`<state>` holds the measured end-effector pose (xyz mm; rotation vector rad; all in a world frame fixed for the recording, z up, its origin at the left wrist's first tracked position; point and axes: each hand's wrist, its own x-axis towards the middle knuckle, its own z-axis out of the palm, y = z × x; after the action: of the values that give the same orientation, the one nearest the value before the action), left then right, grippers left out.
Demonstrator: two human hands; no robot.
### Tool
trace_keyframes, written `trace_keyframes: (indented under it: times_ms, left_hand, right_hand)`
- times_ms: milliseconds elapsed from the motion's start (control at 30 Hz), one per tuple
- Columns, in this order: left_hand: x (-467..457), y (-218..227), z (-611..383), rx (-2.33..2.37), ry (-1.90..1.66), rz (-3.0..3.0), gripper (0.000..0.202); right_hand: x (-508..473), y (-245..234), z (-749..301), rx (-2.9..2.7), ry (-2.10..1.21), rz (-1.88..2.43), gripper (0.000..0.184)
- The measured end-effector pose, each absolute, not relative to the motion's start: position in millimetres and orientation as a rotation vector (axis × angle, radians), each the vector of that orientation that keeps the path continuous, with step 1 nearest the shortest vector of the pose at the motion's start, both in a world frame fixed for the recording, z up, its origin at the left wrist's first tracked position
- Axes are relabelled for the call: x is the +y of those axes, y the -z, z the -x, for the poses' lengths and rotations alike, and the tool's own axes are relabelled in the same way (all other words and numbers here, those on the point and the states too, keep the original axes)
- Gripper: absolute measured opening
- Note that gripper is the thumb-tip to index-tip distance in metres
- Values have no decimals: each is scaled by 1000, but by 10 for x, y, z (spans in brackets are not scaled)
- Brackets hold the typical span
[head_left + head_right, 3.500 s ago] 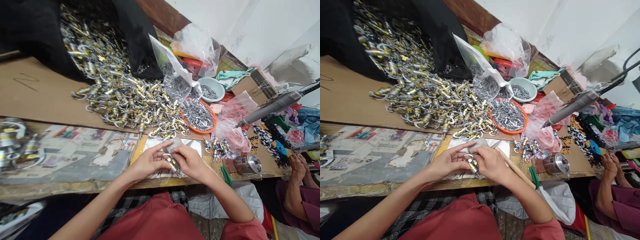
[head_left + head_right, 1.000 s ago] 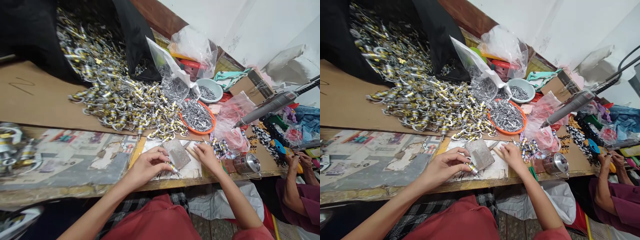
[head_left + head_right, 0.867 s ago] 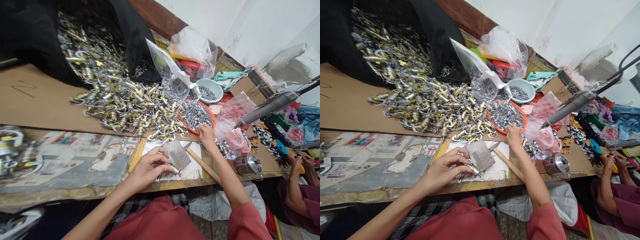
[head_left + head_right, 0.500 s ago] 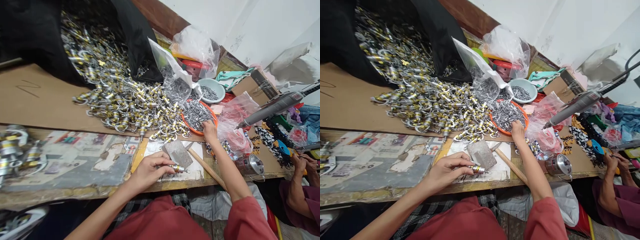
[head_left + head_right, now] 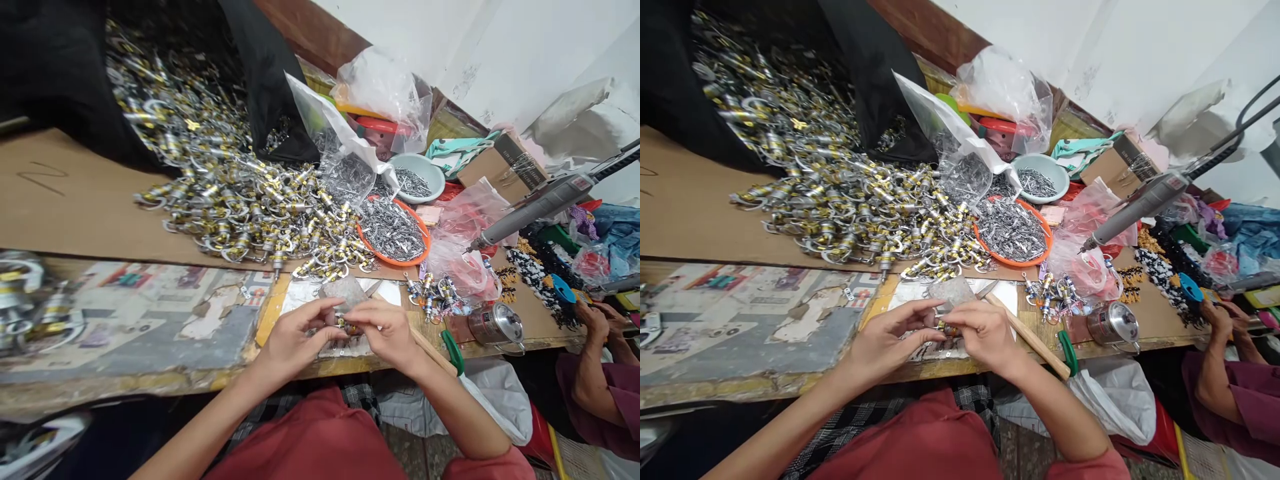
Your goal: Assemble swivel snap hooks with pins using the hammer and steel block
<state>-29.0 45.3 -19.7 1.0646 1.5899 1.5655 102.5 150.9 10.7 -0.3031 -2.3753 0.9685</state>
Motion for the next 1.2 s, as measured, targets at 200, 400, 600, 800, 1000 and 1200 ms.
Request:
trace_keyframes:
  times_ms: [200, 400, 600, 800, 1000, 1200]
  left_hand:
    - [455, 164, 320, 1637, -1588, -1271, 20]
    - [440, 135, 316, 1584, -1605, -1244, 15]
    - [437, 94, 318, 1553, -1622, -1073, 12]
    - [428, 44, 369, 1532, -1579, -1025, 10]
    - [407, -75, 400, 1606, -1412, -1245, 15]
    - [377, -149, 432, 1617, -1402, -1374, 17]
  right_hand:
    - [1496, -98, -1036, -2372, -1000, 321, 20]
    - [1465, -111, -1066, -2403, -816, 230, 21]
    - [1434, -60, -1139, -2399, -741, 257, 25]
    - [1497, 48, -1270, -2433, -354, 1, 30]
    - [1564, 18, -1316, -2504, -233, -146, 29]
    - [1545, 2, -1300, -2496, -218, -155, 31]
